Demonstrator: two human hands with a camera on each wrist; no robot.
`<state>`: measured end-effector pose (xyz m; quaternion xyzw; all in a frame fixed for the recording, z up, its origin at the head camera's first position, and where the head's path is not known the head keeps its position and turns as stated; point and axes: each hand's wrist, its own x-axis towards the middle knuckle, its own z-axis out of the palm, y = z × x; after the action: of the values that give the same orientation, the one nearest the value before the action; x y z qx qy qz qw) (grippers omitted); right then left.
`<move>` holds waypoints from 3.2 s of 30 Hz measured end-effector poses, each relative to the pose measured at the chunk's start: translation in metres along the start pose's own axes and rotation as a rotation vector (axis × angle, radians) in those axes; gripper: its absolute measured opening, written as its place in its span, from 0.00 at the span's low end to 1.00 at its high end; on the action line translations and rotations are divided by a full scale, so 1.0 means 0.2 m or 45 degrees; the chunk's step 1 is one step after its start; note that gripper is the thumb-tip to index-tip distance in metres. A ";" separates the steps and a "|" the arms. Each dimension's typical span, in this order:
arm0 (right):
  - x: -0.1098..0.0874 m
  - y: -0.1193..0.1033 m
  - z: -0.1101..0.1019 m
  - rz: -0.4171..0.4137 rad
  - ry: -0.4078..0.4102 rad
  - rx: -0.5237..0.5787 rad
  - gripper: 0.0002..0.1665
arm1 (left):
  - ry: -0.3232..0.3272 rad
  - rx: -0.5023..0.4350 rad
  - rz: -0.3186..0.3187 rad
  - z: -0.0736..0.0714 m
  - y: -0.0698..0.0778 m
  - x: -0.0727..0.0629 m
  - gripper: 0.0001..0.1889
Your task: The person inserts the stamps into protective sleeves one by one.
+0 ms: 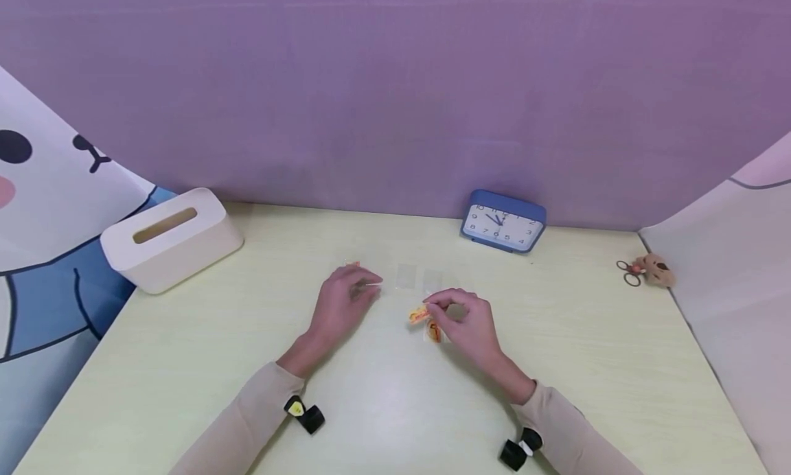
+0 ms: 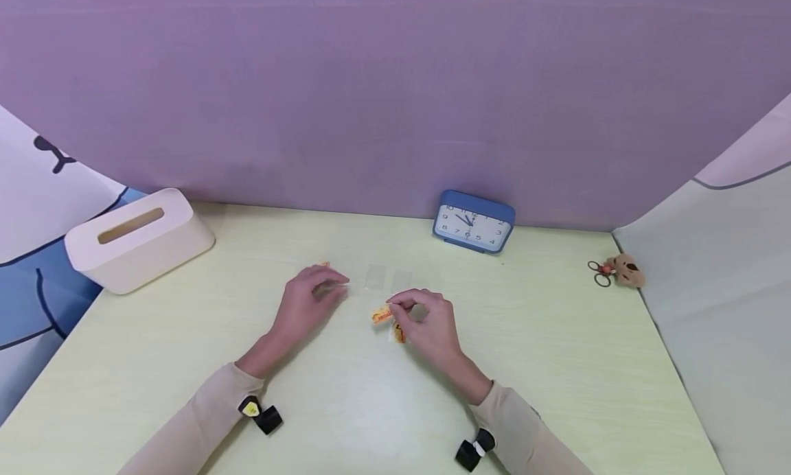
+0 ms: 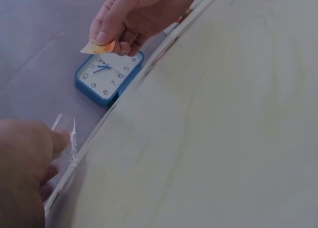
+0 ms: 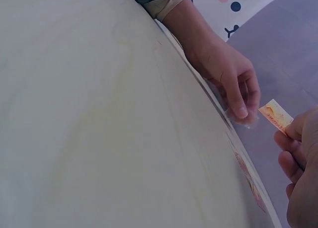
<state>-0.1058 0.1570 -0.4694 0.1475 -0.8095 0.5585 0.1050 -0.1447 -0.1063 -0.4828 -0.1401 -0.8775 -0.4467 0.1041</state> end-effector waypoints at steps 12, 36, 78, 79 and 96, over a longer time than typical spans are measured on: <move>0.00 0.00 0.00 -0.016 0.021 0.035 0.07 | -0.061 -0.343 -0.062 -0.01 0.05 -0.09 0.18; 0.00 -0.03 0.01 -0.026 0.112 -0.026 0.07 | -0.139 -0.365 -0.063 0.01 0.11 -0.14 0.14; -0.01 -0.03 0.03 0.135 -0.046 -0.049 0.07 | -0.152 -0.006 0.247 0.04 0.13 -0.17 0.24; -0.01 -0.04 0.03 0.144 -0.045 -0.043 0.07 | -0.151 0.041 0.256 0.04 0.13 -0.17 0.26; -0.02 -0.04 0.04 0.182 -0.037 -0.015 0.07 | 0.032 0.369 0.443 0.06 0.17 -0.21 0.25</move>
<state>-0.0996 0.1469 -0.4657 0.0967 -0.8228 0.5575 0.0540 -0.0944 -0.0829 -0.4773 -0.2671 -0.8938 -0.2930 0.2096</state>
